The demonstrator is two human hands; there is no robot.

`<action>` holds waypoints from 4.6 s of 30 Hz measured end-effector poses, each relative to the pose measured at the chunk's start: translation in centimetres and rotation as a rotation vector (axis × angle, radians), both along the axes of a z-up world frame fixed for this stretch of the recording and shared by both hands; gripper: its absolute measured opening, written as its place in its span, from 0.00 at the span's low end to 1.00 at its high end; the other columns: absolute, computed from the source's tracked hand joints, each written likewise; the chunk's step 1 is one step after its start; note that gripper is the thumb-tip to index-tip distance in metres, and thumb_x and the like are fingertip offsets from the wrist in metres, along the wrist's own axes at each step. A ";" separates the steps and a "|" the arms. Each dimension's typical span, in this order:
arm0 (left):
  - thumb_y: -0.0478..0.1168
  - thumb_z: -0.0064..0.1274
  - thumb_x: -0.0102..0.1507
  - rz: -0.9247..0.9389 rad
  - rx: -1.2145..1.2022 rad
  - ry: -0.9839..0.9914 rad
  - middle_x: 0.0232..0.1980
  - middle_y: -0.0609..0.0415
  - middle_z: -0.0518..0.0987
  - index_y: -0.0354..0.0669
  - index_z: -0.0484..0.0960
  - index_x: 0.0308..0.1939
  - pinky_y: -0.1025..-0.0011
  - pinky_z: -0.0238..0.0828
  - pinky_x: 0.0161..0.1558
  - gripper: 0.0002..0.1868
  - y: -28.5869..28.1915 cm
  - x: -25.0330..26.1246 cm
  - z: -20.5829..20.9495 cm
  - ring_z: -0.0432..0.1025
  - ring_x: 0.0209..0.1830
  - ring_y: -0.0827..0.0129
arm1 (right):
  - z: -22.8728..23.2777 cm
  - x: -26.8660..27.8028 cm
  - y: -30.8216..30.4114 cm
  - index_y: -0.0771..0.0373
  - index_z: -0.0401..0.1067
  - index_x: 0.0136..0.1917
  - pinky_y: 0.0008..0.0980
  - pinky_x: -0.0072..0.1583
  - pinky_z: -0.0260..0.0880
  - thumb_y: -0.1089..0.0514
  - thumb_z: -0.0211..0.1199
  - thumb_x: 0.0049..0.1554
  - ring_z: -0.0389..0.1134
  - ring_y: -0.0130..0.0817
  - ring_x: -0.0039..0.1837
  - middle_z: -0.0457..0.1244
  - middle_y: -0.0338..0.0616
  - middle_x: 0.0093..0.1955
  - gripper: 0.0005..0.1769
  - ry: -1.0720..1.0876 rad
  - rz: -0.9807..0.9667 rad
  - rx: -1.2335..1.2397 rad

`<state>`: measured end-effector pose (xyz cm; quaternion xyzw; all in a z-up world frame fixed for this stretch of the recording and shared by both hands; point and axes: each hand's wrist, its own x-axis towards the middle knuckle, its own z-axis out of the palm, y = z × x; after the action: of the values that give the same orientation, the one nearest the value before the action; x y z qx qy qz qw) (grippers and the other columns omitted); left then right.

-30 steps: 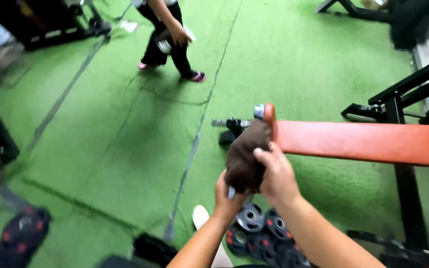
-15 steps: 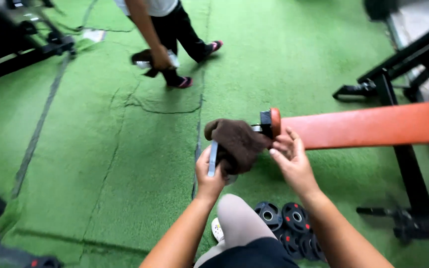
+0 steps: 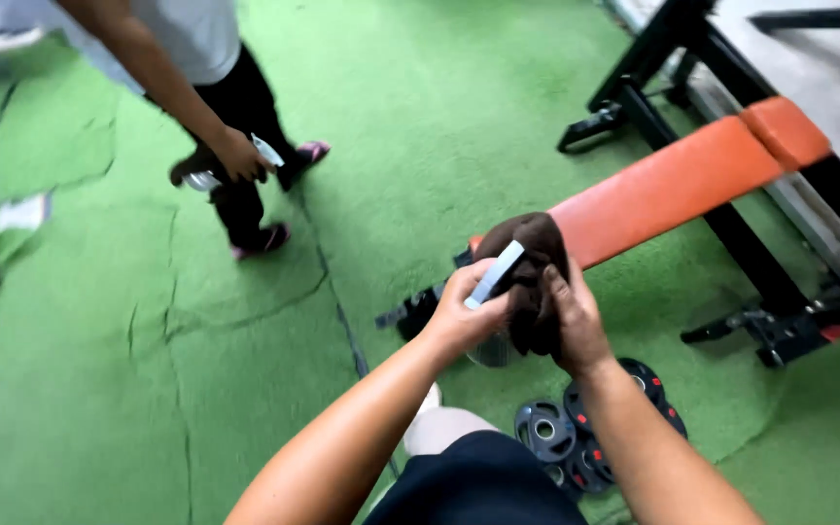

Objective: Clean gym equipment including weight plates, machines, and bikes using a spray bottle and cloth.

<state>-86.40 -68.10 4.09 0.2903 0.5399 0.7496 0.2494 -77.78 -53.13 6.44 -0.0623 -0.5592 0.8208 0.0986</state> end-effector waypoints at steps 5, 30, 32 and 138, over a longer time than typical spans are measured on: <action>0.39 0.64 0.62 -0.174 0.028 0.171 0.48 0.63 0.80 0.37 0.77 0.59 0.75 0.73 0.51 0.23 4.3 -6.1 1.4 0.73 0.48 0.79 | 0.6 -4.1 1.7 0.62 0.62 0.73 0.33 0.63 0.68 0.50 0.53 0.68 0.67 0.32 0.62 0.64 0.43 0.64 0.24 0.043 -0.438 -0.116; 0.40 0.64 0.60 -0.657 0.032 0.411 0.51 0.48 0.82 0.34 0.82 0.52 0.67 0.73 0.55 0.19 7.7 -35.0 7.4 0.76 0.52 0.68 | -1.3 -29.0 -9.2 0.63 0.53 0.79 0.40 0.70 0.59 0.51 0.68 0.53 0.60 0.37 0.72 0.59 0.48 0.73 0.46 -0.378 -1.340 0.239; 0.40 0.62 0.59 -0.742 -0.193 0.252 0.43 0.53 0.83 0.37 0.83 0.48 0.71 0.76 0.47 0.16 7.3 -38.5 8.5 0.77 0.41 0.72 | -0.9 -33.2 -9.4 0.62 0.50 0.80 0.36 0.72 0.58 0.55 0.66 0.56 0.58 0.33 0.74 0.57 0.44 0.75 0.44 -0.054 -1.332 0.081; 0.44 0.61 0.56 -0.563 -0.271 0.506 0.43 0.44 0.85 0.36 0.80 0.53 0.66 0.75 0.50 0.24 103.2 -70.2 1.8 0.79 0.44 0.63 | 1.9 -49.2 91.8 0.46 0.61 0.75 0.58 0.77 0.45 0.56 0.71 0.42 0.54 0.54 0.77 0.55 0.54 0.74 0.48 -0.713 -0.738 1.717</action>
<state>-156.57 35.08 5.91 0.5669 0.5774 0.4788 0.3404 -126.95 38.72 8.33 -0.3823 -0.9052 -0.0101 0.1852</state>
